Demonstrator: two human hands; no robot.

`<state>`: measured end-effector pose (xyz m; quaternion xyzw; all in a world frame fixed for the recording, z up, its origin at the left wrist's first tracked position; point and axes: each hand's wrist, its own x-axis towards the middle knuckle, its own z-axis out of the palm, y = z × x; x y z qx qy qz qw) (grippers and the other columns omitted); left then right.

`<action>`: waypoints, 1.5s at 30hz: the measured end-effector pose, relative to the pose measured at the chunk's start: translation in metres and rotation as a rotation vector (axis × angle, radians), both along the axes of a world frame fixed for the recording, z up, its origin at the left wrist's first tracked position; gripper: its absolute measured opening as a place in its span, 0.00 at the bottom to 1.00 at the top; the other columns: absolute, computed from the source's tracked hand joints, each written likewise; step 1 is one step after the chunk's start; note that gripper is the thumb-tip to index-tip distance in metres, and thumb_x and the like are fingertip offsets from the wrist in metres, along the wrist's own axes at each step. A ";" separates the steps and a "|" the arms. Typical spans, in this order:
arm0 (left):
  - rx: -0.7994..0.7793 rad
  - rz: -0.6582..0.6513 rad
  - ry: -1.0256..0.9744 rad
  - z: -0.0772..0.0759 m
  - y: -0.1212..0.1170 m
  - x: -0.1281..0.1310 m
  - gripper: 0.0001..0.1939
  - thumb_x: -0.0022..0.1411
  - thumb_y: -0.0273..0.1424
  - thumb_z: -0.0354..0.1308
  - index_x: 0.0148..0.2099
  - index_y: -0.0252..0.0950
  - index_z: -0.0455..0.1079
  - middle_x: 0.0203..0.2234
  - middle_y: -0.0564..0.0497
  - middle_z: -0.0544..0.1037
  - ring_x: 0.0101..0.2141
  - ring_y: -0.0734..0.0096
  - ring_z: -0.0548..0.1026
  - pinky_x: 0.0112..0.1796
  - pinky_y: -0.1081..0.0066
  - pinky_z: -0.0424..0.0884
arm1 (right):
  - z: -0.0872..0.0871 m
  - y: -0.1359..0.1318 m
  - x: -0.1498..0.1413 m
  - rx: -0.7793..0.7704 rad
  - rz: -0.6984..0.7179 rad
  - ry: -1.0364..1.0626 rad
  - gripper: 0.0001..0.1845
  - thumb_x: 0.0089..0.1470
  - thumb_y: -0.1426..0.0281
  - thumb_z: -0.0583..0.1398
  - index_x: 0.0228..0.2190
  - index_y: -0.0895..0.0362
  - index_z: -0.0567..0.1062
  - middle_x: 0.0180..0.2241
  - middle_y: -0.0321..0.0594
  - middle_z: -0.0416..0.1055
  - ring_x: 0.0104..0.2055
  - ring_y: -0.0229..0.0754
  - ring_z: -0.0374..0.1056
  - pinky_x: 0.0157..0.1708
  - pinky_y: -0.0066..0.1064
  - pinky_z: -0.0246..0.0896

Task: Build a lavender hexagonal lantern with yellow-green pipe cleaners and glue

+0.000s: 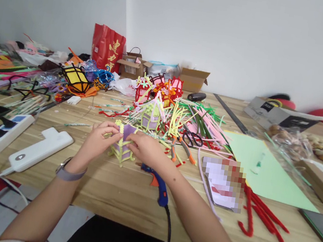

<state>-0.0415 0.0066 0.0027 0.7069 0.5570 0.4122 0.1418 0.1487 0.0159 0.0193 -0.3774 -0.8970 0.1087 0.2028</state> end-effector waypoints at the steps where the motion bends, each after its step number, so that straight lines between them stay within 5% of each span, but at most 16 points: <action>1: 0.006 -0.002 -0.001 0.000 0.000 0.000 0.08 0.57 0.34 0.59 0.28 0.39 0.75 0.38 0.51 0.76 0.45 0.61 0.70 0.51 0.58 0.57 | 0.000 0.000 0.000 -0.002 0.000 0.000 0.10 0.57 0.74 0.59 0.41 0.58 0.77 0.32 0.40 0.72 0.34 0.40 0.66 0.35 0.28 0.55; 10: 0.033 -0.013 -0.005 -0.001 0.001 -0.001 0.08 0.57 0.34 0.59 0.28 0.40 0.74 0.37 0.51 0.77 0.45 0.61 0.69 0.50 0.59 0.59 | 0.004 -0.002 0.003 -0.027 -0.016 0.039 0.12 0.55 0.69 0.62 0.43 0.57 0.76 0.26 0.34 0.69 0.27 0.36 0.62 0.28 0.26 0.51; 17: 0.002 0.009 -0.008 0.006 -0.003 0.001 0.07 0.56 0.34 0.60 0.26 0.41 0.74 0.36 0.52 0.78 0.44 0.60 0.68 0.50 0.60 0.60 | 0.028 0.020 0.011 0.012 -0.265 0.181 0.09 0.59 0.70 0.57 0.36 0.59 0.77 0.25 0.36 0.71 0.27 0.36 0.63 0.29 0.26 0.53; 22: -0.010 -0.014 -0.011 0.007 -0.003 0.001 0.08 0.56 0.35 0.59 0.26 0.41 0.74 0.36 0.52 0.78 0.44 0.61 0.69 0.49 0.60 0.60 | 0.036 0.052 -0.010 -0.033 -0.115 -0.042 0.15 0.56 0.74 0.58 0.45 0.60 0.76 0.37 0.43 0.75 0.36 0.38 0.68 0.37 0.27 0.58; 26: -0.012 -0.043 -0.029 0.004 -0.001 0.000 0.10 0.58 0.36 0.57 0.27 0.41 0.74 0.36 0.51 0.78 0.44 0.61 0.70 0.50 0.58 0.58 | 0.035 0.066 -0.028 -0.102 -0.062 -0.130 0.15 0.52 0.76 0.61 0.43 0.57 0.79 0.35 0.40 0.77 0.36 0.39 0.70 0.38 0.27 0.59; 31: -0.013 -0.070 -0.045 0.002 0.000 -0.001 0.14 0.60 0.40 0.54 0.27 0.41 0.75 0.38 0.51 0.78 0.46 0.61 0.68 0.50 0.59 0.59 | 0.036 0.057 -0.034 -0.177 -0.151 -0.157 0.11 0.52 0.77 0.59 0.35 0.60 0.80 0.32 0.43 0.78 0.35 0.42 0.72 0.36 0.29 0.61; 38: -0.023 -0.133 -0.021 0.002 -0.002 -0.003 0.10 0.58 0.39 0.58 0.30 0.41 0.75 0.39 0.50 0.79 0.46 0.58 0.68 0.50 0.59 0.60 | 0.039 0.031 -0.015 -0.427 -0.242 -0.145 0.13 0.59 0.66 0.56 0.32 0.58 0.78 0.21 0.37 0.76 0.17 0.36 0.69 0.21 0.26 0.63; 42: -0.038 -0.172 -0.007 0.005 -0.003 -0.003 0.08 0.57 0.38 0.59 0.30 0.41 0.75 0.37 0.50 0.80 0.44 0.59 0.71 0.49 0.58 0.61 | 0.037 0.048 -0.001 -0.355 -0.289 -0.123 0.18 0.65 0.64 0.50 0.35 0.59 0.77 0.29 0.41 0.79 0.23 0.35 0.72 0.24 0.24 0.64; 45: -0.050 -0.177 -0.010 0.008 -0.005 -0.002 0.08 0.57 0.37 0.59 0.30 0.41 0.75 0.36 0.50 0.80 0.43 0.59 0.71 0.48 0.58 0.62 | 0.026 0.071 -0.003 -0.249 -0.313 -0.178 0.12 0.62 0.69 0.55 0.34 0.61 0.77 0.36 0.46 0.78 0.37 0.42 0.74 0.36 0.28 0.66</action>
